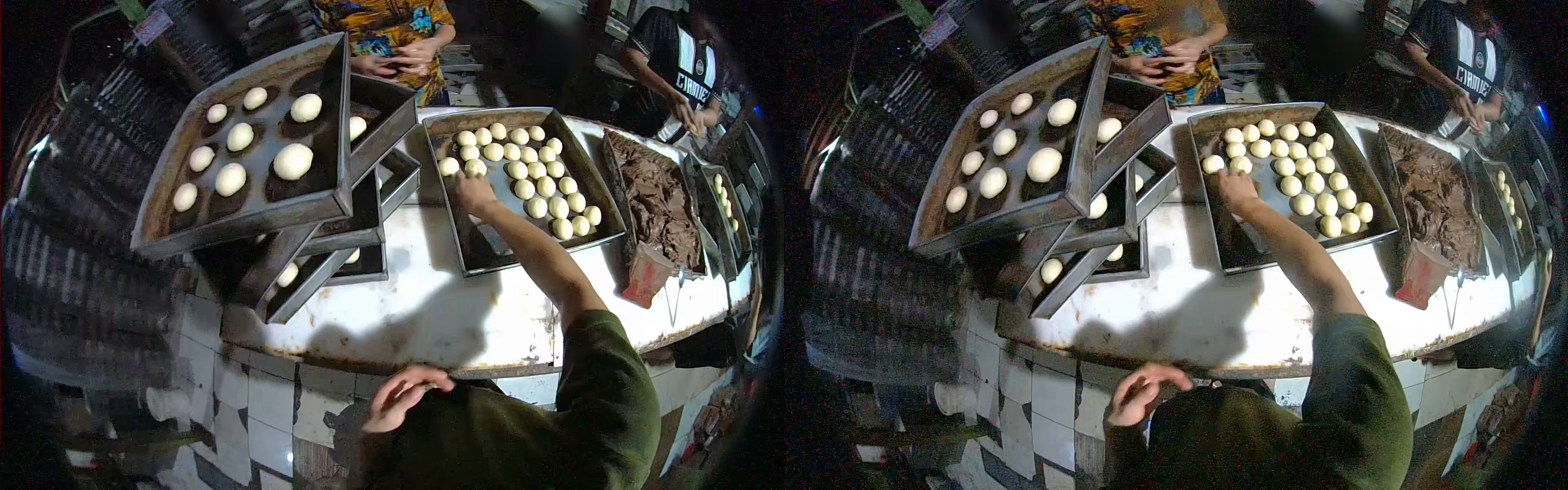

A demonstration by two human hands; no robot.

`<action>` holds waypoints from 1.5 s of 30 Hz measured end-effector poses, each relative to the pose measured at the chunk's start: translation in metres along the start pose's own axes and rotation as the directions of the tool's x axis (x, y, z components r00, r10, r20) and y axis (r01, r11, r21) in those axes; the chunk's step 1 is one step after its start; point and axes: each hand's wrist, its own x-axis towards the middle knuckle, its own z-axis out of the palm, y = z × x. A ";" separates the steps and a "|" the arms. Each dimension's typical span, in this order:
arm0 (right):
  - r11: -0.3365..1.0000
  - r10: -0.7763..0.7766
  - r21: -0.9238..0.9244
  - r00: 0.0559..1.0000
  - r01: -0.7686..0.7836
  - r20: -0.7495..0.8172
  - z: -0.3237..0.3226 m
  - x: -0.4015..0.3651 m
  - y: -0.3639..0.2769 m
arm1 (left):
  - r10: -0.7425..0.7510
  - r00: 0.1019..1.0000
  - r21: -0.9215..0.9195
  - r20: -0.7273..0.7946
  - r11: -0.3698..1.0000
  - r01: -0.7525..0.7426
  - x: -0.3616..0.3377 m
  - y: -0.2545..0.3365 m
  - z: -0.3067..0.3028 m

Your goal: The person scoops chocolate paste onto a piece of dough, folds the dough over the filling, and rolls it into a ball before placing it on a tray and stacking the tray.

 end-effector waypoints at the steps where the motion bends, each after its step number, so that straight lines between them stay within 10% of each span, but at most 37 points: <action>1: 0.970 0.081 0.223 0.993 -0.098 0.086 -0.006 -0.010 0.006 | -0.058 0.998 0.051 -0.010 0.997 0.058 0.004 -0.005 0.006; 2: 0.883 0.140 0.421 0.972 -0.209 0.188 -0.018 -0.020 0.012 | -0.114 0.993 0.099 -0.019 0.988 0.116 0.005 -0.013 0.013; 4: 0.700 0.294 0.708 0.940 -0.089 -0.172 -0.089 -0.076 -0.018 | -0.052 0.995 -0.067 -0.088 0.997 0.046 0.009 -0.052 0.012; 5: 0.544 0.408 0.808 0.913 -0.226 -0.019 -0.129 -0.109 -0.042 | -0.020 0.987 -0.236 -0.162 0.971 -0.019 0.008 -0.067 0.015; 7: 0.518 0.350 0.835 0.844 0.187 -0.406 -0.150 -0.184 -0.089 | -0.093 0.939 -0.385 -0.331 0.922 -0.044 0.008 -0.072 0.039; 8: 0.523 0.354 0.837 0.853 0.159 -0.383 -0.159 -0.226 -0.117 | -0.027 0.986 -0.598 -0.162 0.798 -0.076 0.004 -0.092 0.028; 9: 0.767 -0.014 0.632 0.988 0.110 -0.154 -0.190 -0.261 -0.131 | 0.068 0.998 -0.786 -0.015 0.616 -0.054 -0.002 -0.111 0.021; 10: 0.648 -0.089 0.712 0.956 0.269 -0.280 -0.189 -0.298 -0.148 | -0.141 0.972 -0.640 -0.191 0.768 -0.014 -0.006 -0.104 0.041; 11: 0.699 -0.335 0.676 0.942 0.234 0.019 -0.199 -0.323 -0.157 | -0.280 0.877 -0.466 -0.390 0.882 0.074 -0.010 -0.096 0.061; 12: 0.557 -0.296 0.705 0.898 0.438 -0.325 -0.211 -0.354 -0.156 | -0.312 0.859 -0.476 -0.406 0.875 0.093 -0.018 -0.126 0.049; 15: 0.495 -0.076 0.860 0.979 -0.126 0.187 -0.241 -0.400 -0.141 | -0.260 0.852 -0.454 -0.455 0.891 0.030 -0.030 -0.170 0.083; 17: 0.638 0.227 0.749 0.886 0.179 -0.405 -0.245 -0.394 -0.128 | 0.035 0.989 -0.469 -0.145 0.877 -0.100 -0.022 -0.192 0.128; 18: 0.718 0.307 0.683 0.819 0.135 -0.484 -0.232 -0.391 -0.116 | -0.013 0.964 -0.392 -0.264 0.915 -0.095 -0.020 -0.189 0.165; 23: 0.567 0.525 0.816 0.813 -0.112 -0.253 -0.189 -0.390 -0.022 | -0.240 0.902 -0.533 -0.359 0.846 0.013 0.015 -0.178 0.201; 26: 0.719 0.693 0.632 0.374 -0.291 -0.616 -0.159 -0.399 0.090 | -0.356 0.891 -0.639 -0.281 0.762 0.103 0.044 -0.201 0.197; 30: 0.541 0.678 0.186 0.294 -0.820 -0.674 -0.155 -0.458 0.257 | -0.377 0.920 -0.641 -0.112 0.735 0.223 0.078 -0.201 0.236; 36: 0.590 0.805 0.537 0.386 -0.603 -0.450 -0.166 -0.468 0.267 | -0.344 0.922 -0.364 -0.178 0.894 0.263 0.158 -0.243 0.303; 37: 0.440 0.891 0.742 0.352 -0.506 -0.288 -0.153 -0.467 0.253 | -0.344 0.920 -0.370 -0.187 0.893 0.258 0.171 -0.254 0.307; 39: 0.660 0.663 0.664 0.689 -0.353 -0.292 -0.168 -0.457 0.211 | -0.292 0.938 -0.074 -0.186 0.956 0.282 0.191 -0.283 0.312; 41: 0.714 0.594 0.626 0.744 -0.312 -0.306 -0.203 -0.429 0.198 | -0.353 0.930 0.189 0.107 0.925 0.329 0.191 -0.284 0.336; 45: 0.686 0.696 0.449 0.696 -0.572 -0.178 -0.185 -0.402 0.300 | -0.372 0.868 -0.289 0.330 0.835 0.468 0.206 -0.247 0.350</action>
